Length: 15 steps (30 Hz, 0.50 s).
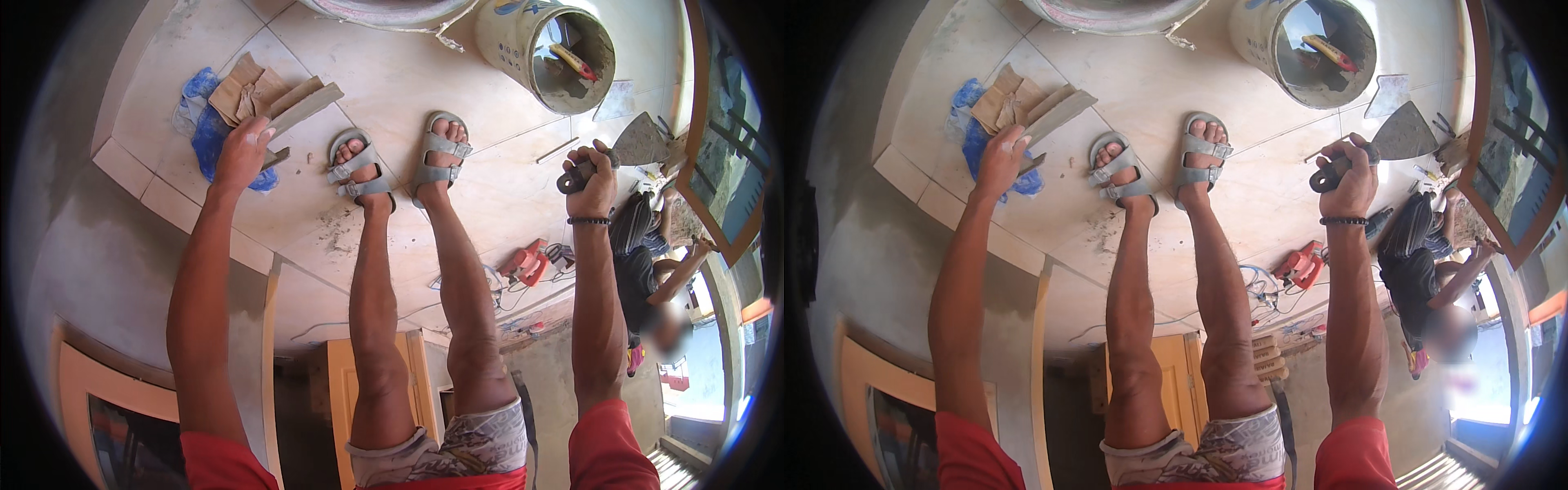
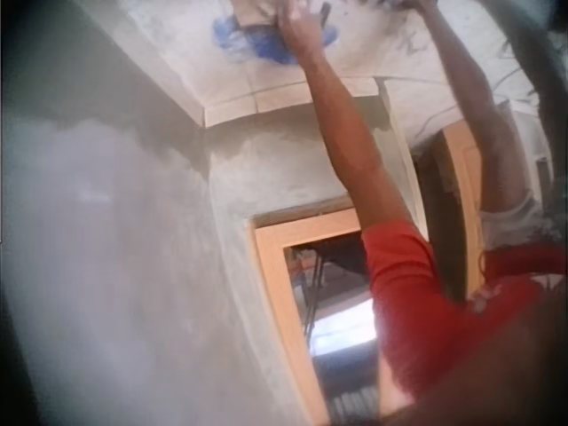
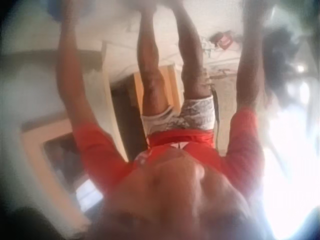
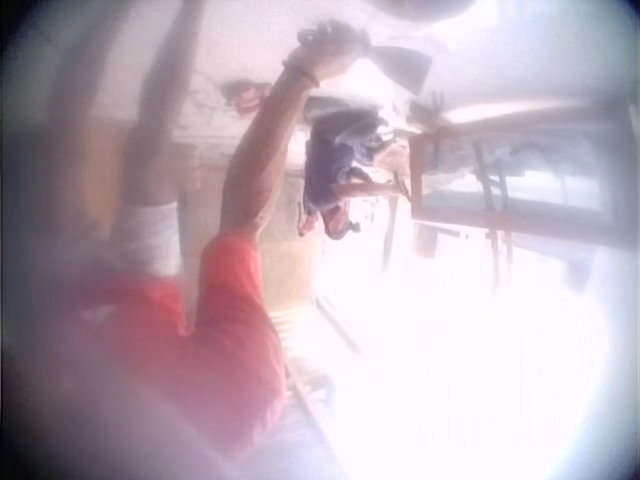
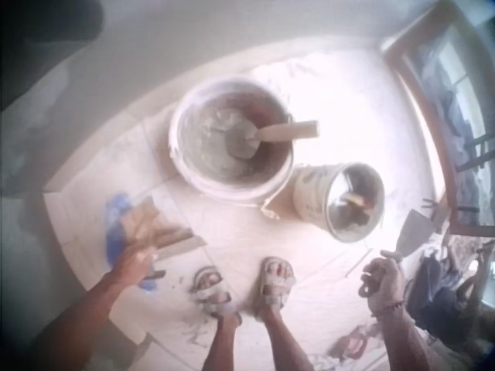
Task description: The person is applying grout to the joints between wall tiles using a grout float and a trowel. They smooth the grout along the seams and wipe excess material with a cloth.
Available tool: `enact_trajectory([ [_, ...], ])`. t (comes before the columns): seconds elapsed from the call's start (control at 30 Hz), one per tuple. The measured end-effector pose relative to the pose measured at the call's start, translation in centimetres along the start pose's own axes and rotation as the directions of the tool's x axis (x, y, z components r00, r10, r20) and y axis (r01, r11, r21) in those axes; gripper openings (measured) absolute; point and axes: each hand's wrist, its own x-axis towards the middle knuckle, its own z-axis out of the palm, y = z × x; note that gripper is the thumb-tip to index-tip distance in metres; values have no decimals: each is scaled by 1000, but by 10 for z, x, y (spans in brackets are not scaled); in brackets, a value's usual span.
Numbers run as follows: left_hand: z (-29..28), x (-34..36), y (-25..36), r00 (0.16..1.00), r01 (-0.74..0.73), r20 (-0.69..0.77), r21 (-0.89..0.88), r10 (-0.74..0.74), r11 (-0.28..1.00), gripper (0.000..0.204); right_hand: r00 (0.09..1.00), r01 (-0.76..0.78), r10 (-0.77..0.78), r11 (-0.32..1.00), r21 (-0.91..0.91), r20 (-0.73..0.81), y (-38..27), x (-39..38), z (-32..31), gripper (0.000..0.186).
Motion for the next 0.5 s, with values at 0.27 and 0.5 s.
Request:
enact_trajectory([
  [0.27, -2, -29, 74, 973, 84, -195, -198, -123, 977, 17, 960, 103, -120, 992, 78, 252, 8, -11, 12, 10],
  [0.5, 3, -114, 143, 931, 313, -21, -469, -365, 826, 21, 845, 78, -39, 996, -50, 534, 1, -74, 136, 23],
])
